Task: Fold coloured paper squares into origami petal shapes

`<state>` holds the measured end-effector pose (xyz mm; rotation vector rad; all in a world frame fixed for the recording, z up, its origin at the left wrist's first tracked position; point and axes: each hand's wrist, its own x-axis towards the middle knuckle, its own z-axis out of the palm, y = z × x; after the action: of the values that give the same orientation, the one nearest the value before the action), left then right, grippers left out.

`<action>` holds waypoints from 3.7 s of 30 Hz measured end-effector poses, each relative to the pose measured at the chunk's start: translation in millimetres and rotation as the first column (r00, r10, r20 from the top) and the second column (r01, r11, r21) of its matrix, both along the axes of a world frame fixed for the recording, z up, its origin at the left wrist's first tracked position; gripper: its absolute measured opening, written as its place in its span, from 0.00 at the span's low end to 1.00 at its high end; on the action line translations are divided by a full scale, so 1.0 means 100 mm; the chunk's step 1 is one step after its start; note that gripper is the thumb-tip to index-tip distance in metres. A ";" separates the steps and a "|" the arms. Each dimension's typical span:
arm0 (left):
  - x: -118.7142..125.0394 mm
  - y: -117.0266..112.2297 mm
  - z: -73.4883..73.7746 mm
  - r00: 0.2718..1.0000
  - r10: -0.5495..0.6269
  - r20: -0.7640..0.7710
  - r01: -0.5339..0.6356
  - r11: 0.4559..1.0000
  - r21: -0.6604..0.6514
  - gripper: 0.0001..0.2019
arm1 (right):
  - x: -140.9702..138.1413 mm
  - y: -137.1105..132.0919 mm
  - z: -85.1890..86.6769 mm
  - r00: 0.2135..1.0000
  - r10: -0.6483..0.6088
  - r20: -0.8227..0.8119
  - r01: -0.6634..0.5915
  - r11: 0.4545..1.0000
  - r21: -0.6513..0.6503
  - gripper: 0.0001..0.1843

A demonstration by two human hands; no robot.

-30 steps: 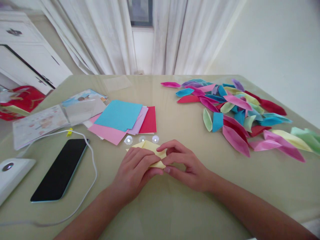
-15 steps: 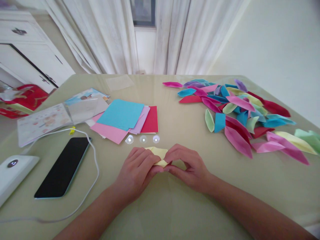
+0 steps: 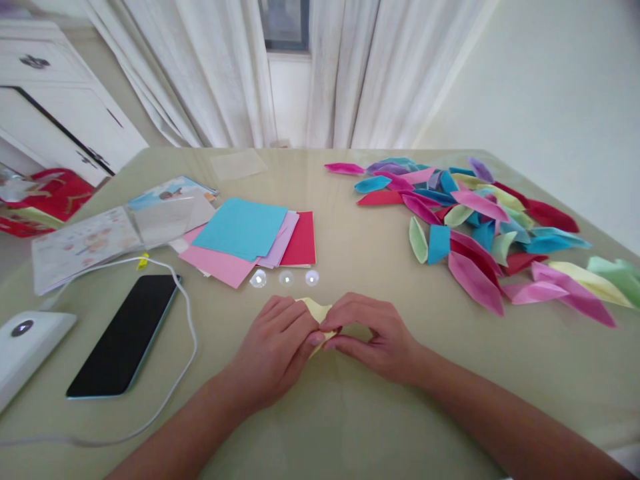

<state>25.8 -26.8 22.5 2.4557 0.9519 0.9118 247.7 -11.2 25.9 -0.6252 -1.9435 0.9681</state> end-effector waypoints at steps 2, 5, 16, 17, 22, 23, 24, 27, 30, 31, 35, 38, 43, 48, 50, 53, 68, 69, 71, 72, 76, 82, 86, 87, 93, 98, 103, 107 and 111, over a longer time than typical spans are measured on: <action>0.00 0.00 -0.01 0.999 0.006 0.032 -0.006 1.000 -0.010 0.10 | 0.00 0.01 0.02 1.000 -0.014 0.010 0.013 1.000 0.028 0.08; -0.01 0.00 0.00 0.998 0.018 0.068 -0.017 1.000 -0.023 0.05 | 0.00 0.01 0.04 0.999 -0.045 0.013 0.045 0.998 0.033 0.07; 0.01 0.00 0.01 0.998 0.040 0.045 -0.041 0.999 0.018 0.12 | -0.01 -0.02 0.10 0.994 -0.086 0.061 0.084 0.996 0.029 0.05; -0.01 0.02 0.02 0.999 0.038 0.027 -0.039 0.999 0.032 0.12 | 0.00 -0.01 0.10 0.993 -0.088 0.072 0.085 0.996 0.039 0.05; -0.12 0.13 0.02 0.990 0.057 -0.128 -0.033 0.982 0.186 0.05 | 0.06 0.04 0.07 0.976 -0.179 0.122 0.158 0.973 0.166 0.09; -0.14 0.15 0.01 0.985 0.060 -0.159 -0.024 0.976 0.216 0.04 | 0.07 0.04 0.06 0.971 -0.201 0.127 0.176 0.967 0.187 0.10; -0.16 0.16 0.00 0.981 0.061 -0.185 -0.015 0.971 0.240 0.05 | 0.08 0.05 0.04 0.967 -0.215 0.135 0.187 0.963 0.195 0.11; -0.17 0.16 -0.02 0.969 0.059 -0.241 0.017 0.953 0.301 0.07 | 0.07 0.05 -0.02 0.961 -0.204 0.189 0.176 0.972 0.157 0.12; -0.13 0.13 -0.02 0.964 0.065 -0.259 0.032 0.935 0.353 0.07 | 0.06 0.04 -0.06 0.949 -0.171 0.266 0.141 0.982 0.127 0.08; -0.12 0.12 -0.02 0.961 0.071 -0.266 0.031 0.932 0.360 0.08 | 0.06 0.05 -0.07 0.946 -0.171 0.276 0.141 0.982 0.126 0.07; -0.09 0.11 -0.04 0.943 0.119 -0.310 -0.001 0.935 0.354 0.11 | 0.06 0.05 -0.09 0.943 -0.203 0.263 0.169 0.974 0.148 0.09; -0.06 0.10 -0.05 0.929 0.140 -0.342 -0.003 0.928 0.373 0.10 | 0.06 0.04 -0.09 0.933 -0.215 0.289 0.166 0.968 0.186 0.10; -0.10 0.09 -0.02 0.934 0.179 -0.308 -0.018 0.888 0.460 0.09 | 0.06 0.03 -0.10 0.919 -0.258 0.297 0.184 0.949 0.255 0.11; -0.26 0.18 -0.01 0.930 0.333 -0.155 -0.229 0.854 0.467 0.10 | 0.16 0.15 -0.09 0.903 -0.322 0.284 0.249 0.932 0.264 0.12; -0.32 0.25 -0.02 0.924 0.373 -0.090 -0.322 0.881 0.346 0.07 | 0.20 0.20 -0.08 0.907 -0.329 0.265 0.265 0.932 0.249 0.11; -0.36 0.32 -0.06 0.958 0.281 -0.061 -0.264 0.943 0.201 0.07 | 0.24 0.26 -0.08 0.901 -0.346 0.262 0.294 0.931 0.217 0.11; -0.31 0.31 -0.06 0.961 0.263 0.086 -0.264 0.964 0.000 0.07 | 0.22 0.28 -0.09 0.857 -0.365 0.364 0.346 0.931 0.117 0.08; -0.31 0.31 -0.05 0.961 0.261 0.092 -0.262 0.965 -0.008 0.06 | 0.22 0.29 -0.09 0.871 -0.343 0.352 0.337 0.938 0.080 0.07; -0.30 0.31 -0.05 0.961 0.257 0.103 -0.257 0.966 -0.019 0.06 | 0.20 0.29 -0.08 0.894 -0.308 0.325 0.323 0.946 0.007 0.05; -0.30 0.30 -0.05 0.960 0.257 0.110 -0.256 0.966 -0.022 0.07 | 0.20 0.29 -0.08 0.900 -0.299 0.317 0.321 0.947 -0.019 0.04; -0.29 0.28 -0.02 0.943 0.304 0.134 -0.298 0.953 -0.064 0.09 | 0.19 0.30 -0.06 0.899 -0.302 0.316 0.330 0.943 -0.037 0.05; -0.30 0.26 0.02 0.942 0.317 0.110 -0.315 0.948 -0.043 0.09 | 0.20 0.29 -0.07 0.898 -0.322 0.301 0.342 0.940 -0.014 0.08; -0.30 0.26 0.00 0.957 0.262 0.126 -0.273 0.959 0.075 0.06 | 0.20 0.28 -0.09 0.885 -0.320 0.338 0.339 0.941 0.004 0.10; -0.30 0.26 0.00 0.958 0.257 0.128 -0.268 0.959 0.087 0.05 | 0.20 0.28 -0.09 0.884 -0.318 0.342 0.337 0.941 0.004 0.10; -0.36 0.26 0.00 0.967 0.219 0.132 -0.231 0.969 0.086 0.09 | 0.19 0.28 -0.07 0.891 -0.336 0.305 0.352 0.936 0.001 0.05; -0.36 0.25 -0.03 0.923 0.345 0.173 -0.363 0.928 0.089 0.06 | 0.20 0.29 -0.07 0.893 -0.348 0.287 0.363 0.932 0.001 0.04; -0.33 0.28 0.00 0.953 0.278 0.123 -0.280 0.960 -0.002 0.07 | 0.22 0.29 -0.09 0.897 -0.336 0.287 0.343 0.939 0.026 0.06; -0.36 0.32 0.03 0.957 0.261 0.127 -0.248 0.963 -0.109 0.06 | 0.22 0.28 -0.09 0.904 -0.323 0.282 0.327 0.944 0.031 0.06; -0.40 0.33 0.03 0.948 0.292 0.122 -0.267 0.946 -0.185 0.06 | 0.24 0.29 -0.09 0.916 -0.275 0.291 0.287 0.958 0.002 0.06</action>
<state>-13.8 6.1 25.8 2.1146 1.2904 1.0434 271.8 17.6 17.0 -1.0900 -2.0144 0.7681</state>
